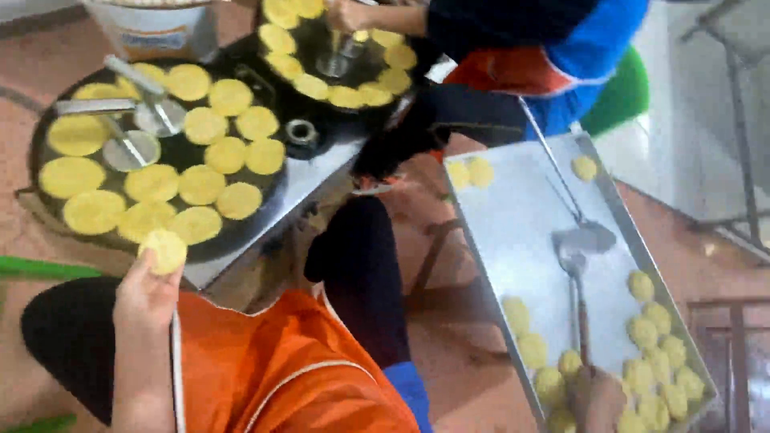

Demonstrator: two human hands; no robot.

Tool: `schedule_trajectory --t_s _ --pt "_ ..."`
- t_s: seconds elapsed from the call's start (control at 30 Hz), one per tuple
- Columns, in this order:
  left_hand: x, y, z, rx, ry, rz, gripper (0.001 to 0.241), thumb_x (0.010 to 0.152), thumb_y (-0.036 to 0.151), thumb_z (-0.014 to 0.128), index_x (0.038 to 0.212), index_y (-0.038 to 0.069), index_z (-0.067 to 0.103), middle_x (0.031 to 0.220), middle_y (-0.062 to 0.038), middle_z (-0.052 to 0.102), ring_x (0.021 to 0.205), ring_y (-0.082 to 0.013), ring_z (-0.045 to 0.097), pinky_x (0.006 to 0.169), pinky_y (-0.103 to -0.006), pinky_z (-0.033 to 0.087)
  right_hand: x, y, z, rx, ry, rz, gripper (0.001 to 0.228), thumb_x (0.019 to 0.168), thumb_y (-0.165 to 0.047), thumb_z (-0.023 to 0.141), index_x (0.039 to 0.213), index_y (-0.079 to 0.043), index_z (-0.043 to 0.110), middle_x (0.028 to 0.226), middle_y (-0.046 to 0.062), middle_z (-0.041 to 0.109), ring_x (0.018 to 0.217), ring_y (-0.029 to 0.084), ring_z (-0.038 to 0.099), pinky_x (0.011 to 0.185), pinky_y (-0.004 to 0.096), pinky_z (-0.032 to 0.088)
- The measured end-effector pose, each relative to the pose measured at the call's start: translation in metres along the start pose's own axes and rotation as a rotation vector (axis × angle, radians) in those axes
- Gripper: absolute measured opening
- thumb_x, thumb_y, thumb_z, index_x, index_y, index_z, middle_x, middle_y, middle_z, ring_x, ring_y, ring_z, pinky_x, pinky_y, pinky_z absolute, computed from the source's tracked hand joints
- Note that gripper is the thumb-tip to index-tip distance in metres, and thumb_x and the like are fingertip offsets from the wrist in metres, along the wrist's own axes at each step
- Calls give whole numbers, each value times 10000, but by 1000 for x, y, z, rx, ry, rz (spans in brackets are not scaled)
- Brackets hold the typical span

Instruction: Flipping small round pastries on a hot plate and transferring them to a metal tray using a spatula.

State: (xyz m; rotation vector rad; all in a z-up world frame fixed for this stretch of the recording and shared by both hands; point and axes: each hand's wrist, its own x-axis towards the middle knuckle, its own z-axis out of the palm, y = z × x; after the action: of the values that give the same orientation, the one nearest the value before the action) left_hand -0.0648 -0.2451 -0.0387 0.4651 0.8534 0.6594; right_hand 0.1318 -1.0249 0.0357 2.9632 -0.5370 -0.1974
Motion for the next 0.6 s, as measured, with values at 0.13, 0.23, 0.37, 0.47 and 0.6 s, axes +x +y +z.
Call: schedule_trajectory --t_s 0.13,0.23,0.37,0.47,0.6 --pt "-32 -6 30 107 3 1 537 919 187 701 1422 72 551 1468 -65 627 1358 -203 630 1110 -348 581 28 18 21 125 227 -65 304 916 -402 713 1040 -159 850 1104 144 760 1091 320 666 981 427 468" --pt "-41 -10 36 46 49 -55 525 929 189 690 1423 76 554 1447 -72 656 1357 -198 641 1130 -350 560 31 0 -12 277 38 -59 521 920 -345 687 1361 -71 723 1312 269 688 1230 425 599 1035 510 471" --pt "-46 -9 32 81 92 -99 552 947 205 683 1457 80 514 1454 -78 644 1342 -190 652 1124 -316 577 53 -20 -20 422 -120 13 562 938 -445 556 1377 -135 719 1347 216 696 1277 397 600 1063 476 439" --pt "-26 -25 22 132 -34 -100 520 961 219 664 1456 115 544 1505 -48 621 1395 -196 609 1175 -354 525 53 -35 -27 118 -21 -65 509 938 -530 560 1142 -132 802 1073 162 797 1056 382 700 951 452 420" --pt "-71 -51 106 314 -141 -168 460 920 129 611 1372 56 567 1405 -100 633 1284 -220 620 1118 -357 516 24 -48 -60 484 -22 45 372 984 -358 581 1168 -65 718 1007 153 778 969 338 694 869 451 475"
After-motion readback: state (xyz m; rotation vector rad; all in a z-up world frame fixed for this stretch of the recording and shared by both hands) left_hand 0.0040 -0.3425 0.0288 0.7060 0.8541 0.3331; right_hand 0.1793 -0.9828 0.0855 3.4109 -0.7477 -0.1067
